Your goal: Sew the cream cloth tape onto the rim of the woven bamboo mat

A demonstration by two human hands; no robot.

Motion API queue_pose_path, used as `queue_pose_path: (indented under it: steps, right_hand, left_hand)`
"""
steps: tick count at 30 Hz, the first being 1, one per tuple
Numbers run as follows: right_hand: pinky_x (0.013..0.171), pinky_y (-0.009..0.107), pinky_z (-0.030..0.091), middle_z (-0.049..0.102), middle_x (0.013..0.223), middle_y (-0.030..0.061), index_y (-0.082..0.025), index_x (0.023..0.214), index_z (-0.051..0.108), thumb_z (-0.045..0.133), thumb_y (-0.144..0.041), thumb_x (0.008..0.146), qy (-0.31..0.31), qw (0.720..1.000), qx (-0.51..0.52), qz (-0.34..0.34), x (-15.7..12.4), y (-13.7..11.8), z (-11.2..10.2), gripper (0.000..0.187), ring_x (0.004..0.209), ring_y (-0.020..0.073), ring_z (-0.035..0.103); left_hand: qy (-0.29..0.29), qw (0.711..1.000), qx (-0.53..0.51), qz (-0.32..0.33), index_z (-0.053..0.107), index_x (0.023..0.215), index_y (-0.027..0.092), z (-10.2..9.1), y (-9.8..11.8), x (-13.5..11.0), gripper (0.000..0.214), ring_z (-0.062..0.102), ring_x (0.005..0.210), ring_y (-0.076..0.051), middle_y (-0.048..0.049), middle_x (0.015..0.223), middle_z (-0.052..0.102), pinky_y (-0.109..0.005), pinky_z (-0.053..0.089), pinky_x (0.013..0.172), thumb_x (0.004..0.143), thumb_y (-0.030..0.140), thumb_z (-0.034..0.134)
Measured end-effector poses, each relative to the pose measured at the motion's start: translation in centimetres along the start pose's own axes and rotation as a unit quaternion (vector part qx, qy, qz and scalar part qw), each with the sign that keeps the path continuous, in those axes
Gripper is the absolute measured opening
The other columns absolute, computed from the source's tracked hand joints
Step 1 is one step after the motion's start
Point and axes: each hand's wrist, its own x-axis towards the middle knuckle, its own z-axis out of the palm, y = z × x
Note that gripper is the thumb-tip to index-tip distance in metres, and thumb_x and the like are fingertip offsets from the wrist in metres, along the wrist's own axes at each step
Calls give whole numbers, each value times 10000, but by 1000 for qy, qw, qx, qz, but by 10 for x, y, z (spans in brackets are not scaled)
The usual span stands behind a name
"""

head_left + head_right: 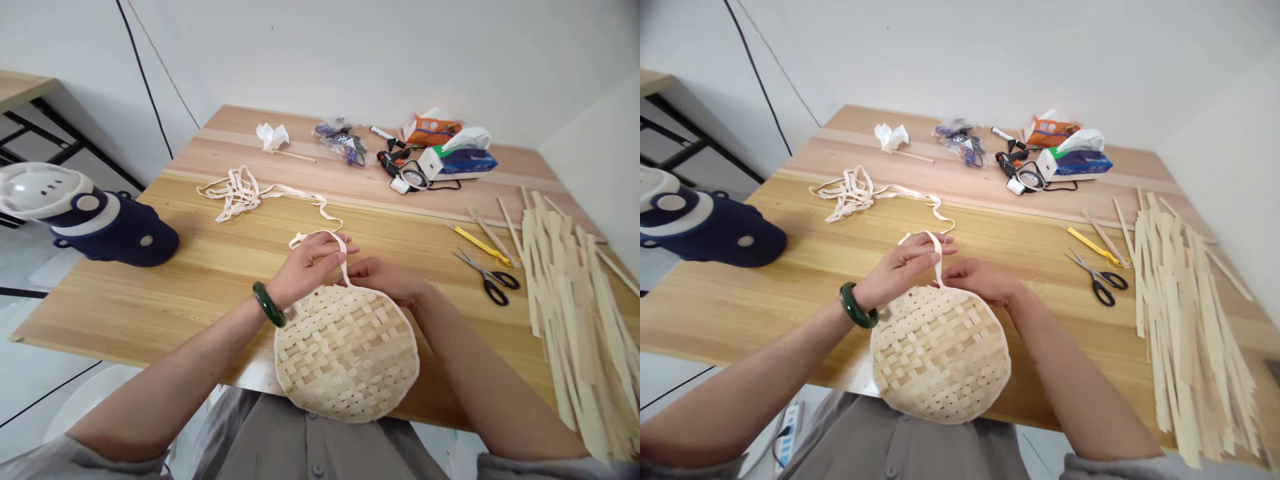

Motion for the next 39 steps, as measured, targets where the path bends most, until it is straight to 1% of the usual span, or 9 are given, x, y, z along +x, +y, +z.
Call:
queue_pose_path:
  steps: [4,8,12,15,22,29,35,37,39]
  right_hand:
    - [639,264,526,744,752,17,-181,765,770,774,-413,697,-111,993,44,27,5,-3,2,241,669,154,658]
    - [727,252,495,756,854,8,-172,900,759,659,-443,822,-90,992,90,21,1,0,6,299,768,130,664]
    - [747,228,487,750,940,15,-179,945,745,697,-462,810,-64,987,145,13,4,13,8,317,820,118,663]
    - [701,228,494,739,901,26,-176,897,749,748,-488,764,-70,980,184,18,10,22,10,339,759,119,653]
    - [564,213,441,681,745,3,-173,865,743,784,-520,707,-71,973,216,37,22,25,18,383,598,93,578]
    - [759,303,540,745,1040,66,-216,1016,734,633,-461,850,43,990,130,36,-1,8,-7,312,957,212,692]
    - [830,420,548,705,1129,105,-212,887,751,627,-364,795,338,932,-123,-43,-24,-8,-28,216,1088,297,634]
    - [853,411,534,711,1088,82,-228,927,749,612,-393,816,356,921,-120,-100,-23,-25,-20,242,1006,260,651]
    - [807,380,542,726,928,57,-221,904,748,595,-421,839,271,953,-45,-127,-17,-45,-7,261,829,206,668]
  left_hand:
    - [-79,989,100,-71,737,724,168,-12,-5,17,337,651,792,-194,-30,779,734,-299,471,758,911,339,514]
    - [-42,980,137,-137,701,652,150,-30,-6,20,376,600,635,-164,-20,621,676,-271,424,626,896,377,527]
    - [19,979,-24,-199,764,827,137,-36,-9,-6,260,661,758,-176,-48,795,756,-296,501,760,853,355,625]
    - [-7,938,-226,-262,768,1038,181,-27,-15,-30,286,704,872,-191,-51,942,789,-338,526,877,789,316,727]
    - [74,956,-242,-145,793,782,182,-2,-22,-33,90,700,893,-198,-49,893,778,-313,531,872,745,264,787]
    - [150,932,-293,-152,632,836,160,-24,-4,-19,243,707,763,-157,-48,845,766,-324,572,813,867,398,662]
    - [189,936,-273,-117,592,870,157,-44,21,-9,255,643,540,-118,41,608,640,-270,581,609,836,390,688]
    - [177,946,-253,-102,608,907,153,-42,30,-3,249,620,481,-107,48,588,623,-242,550,539,842,384,677]
    - [158,956,-235,-82,627,946,149,-37,39,3,247,598,448,-99,47,574,621,-223,519,495,849,372,667]
